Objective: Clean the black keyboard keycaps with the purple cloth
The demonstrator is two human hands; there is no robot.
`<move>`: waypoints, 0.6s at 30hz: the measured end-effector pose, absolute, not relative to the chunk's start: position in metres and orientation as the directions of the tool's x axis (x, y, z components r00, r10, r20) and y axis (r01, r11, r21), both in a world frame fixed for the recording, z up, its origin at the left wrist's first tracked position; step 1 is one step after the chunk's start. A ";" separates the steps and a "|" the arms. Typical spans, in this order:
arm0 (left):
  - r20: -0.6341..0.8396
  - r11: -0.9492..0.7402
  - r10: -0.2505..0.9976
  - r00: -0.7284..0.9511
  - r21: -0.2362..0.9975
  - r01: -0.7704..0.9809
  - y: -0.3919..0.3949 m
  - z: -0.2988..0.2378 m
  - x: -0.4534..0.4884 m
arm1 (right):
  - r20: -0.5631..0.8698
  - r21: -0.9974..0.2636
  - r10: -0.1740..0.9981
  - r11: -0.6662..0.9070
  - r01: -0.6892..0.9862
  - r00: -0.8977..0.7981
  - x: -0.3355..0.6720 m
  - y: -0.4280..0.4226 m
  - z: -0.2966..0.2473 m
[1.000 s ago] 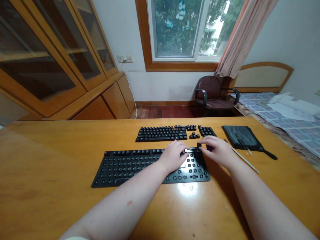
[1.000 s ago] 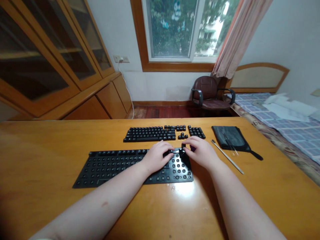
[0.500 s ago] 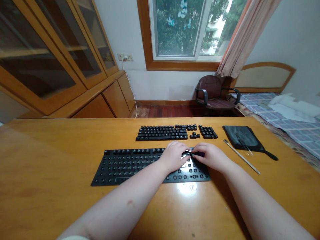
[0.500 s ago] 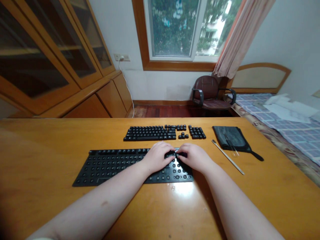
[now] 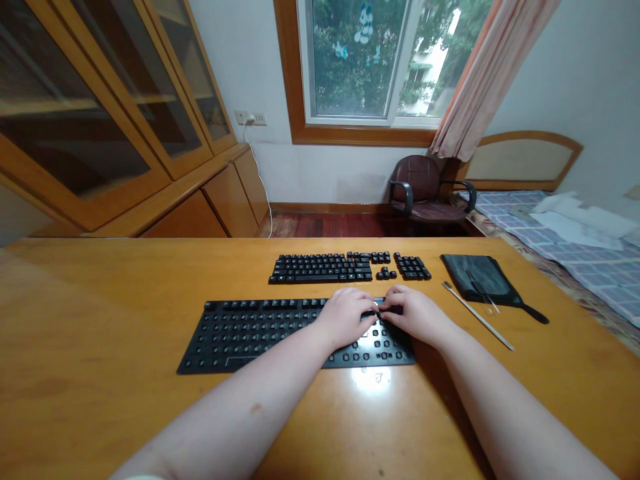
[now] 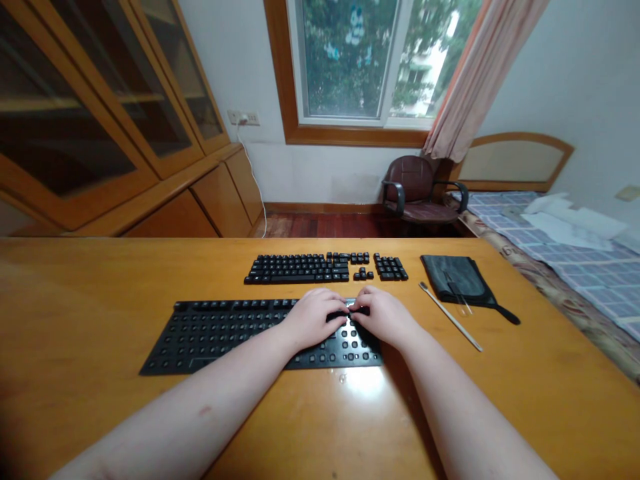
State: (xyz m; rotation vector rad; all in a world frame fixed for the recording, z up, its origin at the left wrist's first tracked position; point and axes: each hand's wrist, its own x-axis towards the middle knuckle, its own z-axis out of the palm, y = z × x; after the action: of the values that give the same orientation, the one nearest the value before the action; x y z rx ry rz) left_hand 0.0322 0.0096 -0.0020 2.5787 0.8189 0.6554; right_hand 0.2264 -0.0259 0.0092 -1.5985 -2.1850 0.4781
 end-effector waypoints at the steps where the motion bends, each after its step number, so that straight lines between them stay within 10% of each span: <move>1: 0.318 -0.766 0.613 0.723 0.462 0.447 0.009 -0.002 0.032 | 0.117 -0.505 0.956 0.290 0.813 -0.269 0.226 -0.027 0.010; 8: 0.321 -0.744 0.636 0.702 0.496 0.447 0.010 -0.001 0.031 | 0.297 -0.450 0.944 0.003 0.893 0.147 0.238 -0.024 0.031; 14: 0.319 -0.736 0.646 0.693 0.503 0.454 0.011 -0.004 0.031 | -0.025 0.023 0.958 -0.284 0.958 0.285 0.293 0.027 0.066; 18: 0.317 -0.726 0.657 0.684 0.508 0.463 0.012 -0.006 0.032 | -0.106 0.209 0.976 -0.166 0.964 0.191 0.318 0.072 0.086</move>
State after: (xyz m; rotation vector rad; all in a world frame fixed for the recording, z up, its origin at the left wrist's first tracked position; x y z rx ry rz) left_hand 0.0321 0.0121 -0.0055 2.5075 0.8750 0.6879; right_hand 0.3175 0.0715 0.0860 -2.5908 -2.1574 -0.0894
